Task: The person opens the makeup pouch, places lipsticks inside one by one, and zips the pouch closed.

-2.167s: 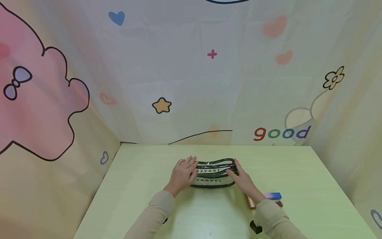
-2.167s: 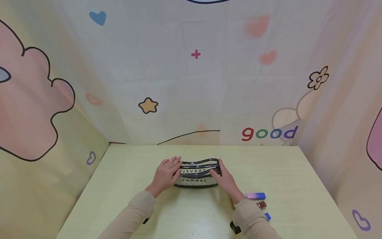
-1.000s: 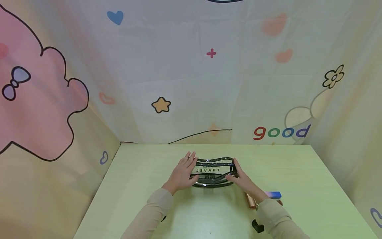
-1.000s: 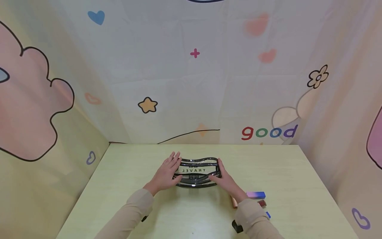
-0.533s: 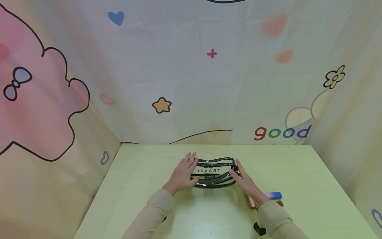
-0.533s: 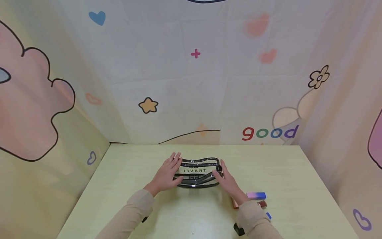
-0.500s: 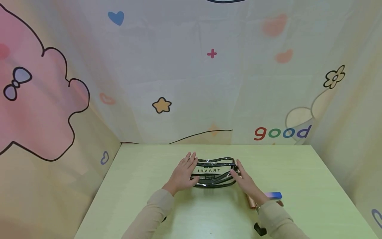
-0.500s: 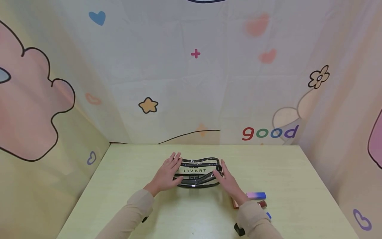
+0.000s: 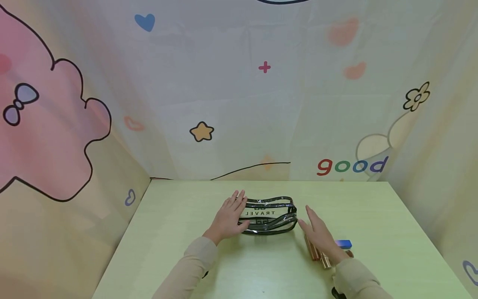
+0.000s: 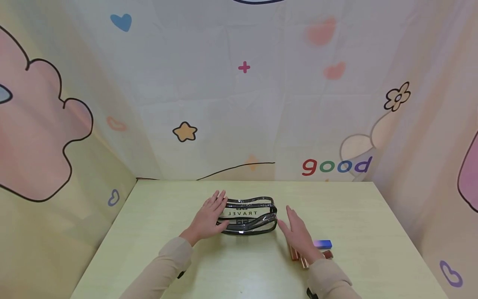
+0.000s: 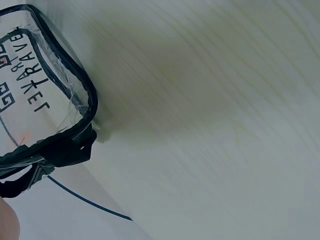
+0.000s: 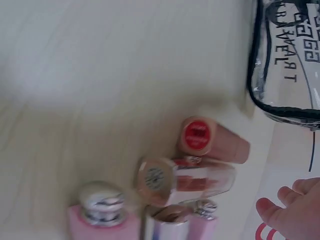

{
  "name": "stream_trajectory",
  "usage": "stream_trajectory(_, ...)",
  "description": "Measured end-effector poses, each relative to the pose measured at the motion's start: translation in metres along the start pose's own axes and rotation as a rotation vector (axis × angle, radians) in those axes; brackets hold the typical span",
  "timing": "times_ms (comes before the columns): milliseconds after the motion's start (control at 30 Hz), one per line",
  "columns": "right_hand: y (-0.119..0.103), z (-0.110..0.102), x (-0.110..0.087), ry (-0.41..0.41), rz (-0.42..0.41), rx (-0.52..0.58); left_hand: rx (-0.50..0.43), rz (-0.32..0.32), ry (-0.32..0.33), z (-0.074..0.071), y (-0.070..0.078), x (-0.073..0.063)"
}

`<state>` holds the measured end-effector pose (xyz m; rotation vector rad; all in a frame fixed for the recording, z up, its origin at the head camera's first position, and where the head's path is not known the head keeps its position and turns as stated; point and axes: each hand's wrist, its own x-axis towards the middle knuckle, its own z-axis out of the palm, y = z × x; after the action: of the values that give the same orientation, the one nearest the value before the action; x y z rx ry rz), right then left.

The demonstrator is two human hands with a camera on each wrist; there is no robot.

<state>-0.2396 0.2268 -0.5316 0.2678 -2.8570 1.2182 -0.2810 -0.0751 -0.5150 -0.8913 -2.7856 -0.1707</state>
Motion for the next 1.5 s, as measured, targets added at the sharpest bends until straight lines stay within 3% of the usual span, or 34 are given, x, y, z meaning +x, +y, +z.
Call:
stream_trajectory(467,0.016,0.006,-0.019,-0.077,0.014,-0.244,-0.001,0.007,0.024,-0.002,0.001,-0.001)
stream_trajectory(767,0.024,0.015,-0.028,-0.004,-0.086,-0.313,-0.01,-0.005,0.004,0.0,0.0,0.0)
stream_trajectory(1200,0.023,0.016,-0.036,-0.057,-0.049,-0.429,-0.002,-0.006,0.012,0.003,-0.001,0.0)
stream_trajectory(1500,0.023,0.015,-0.04,-0.032,-0.087,-0.479,-0.009,-0.003,0.031,0.003,0.0,-0.001)
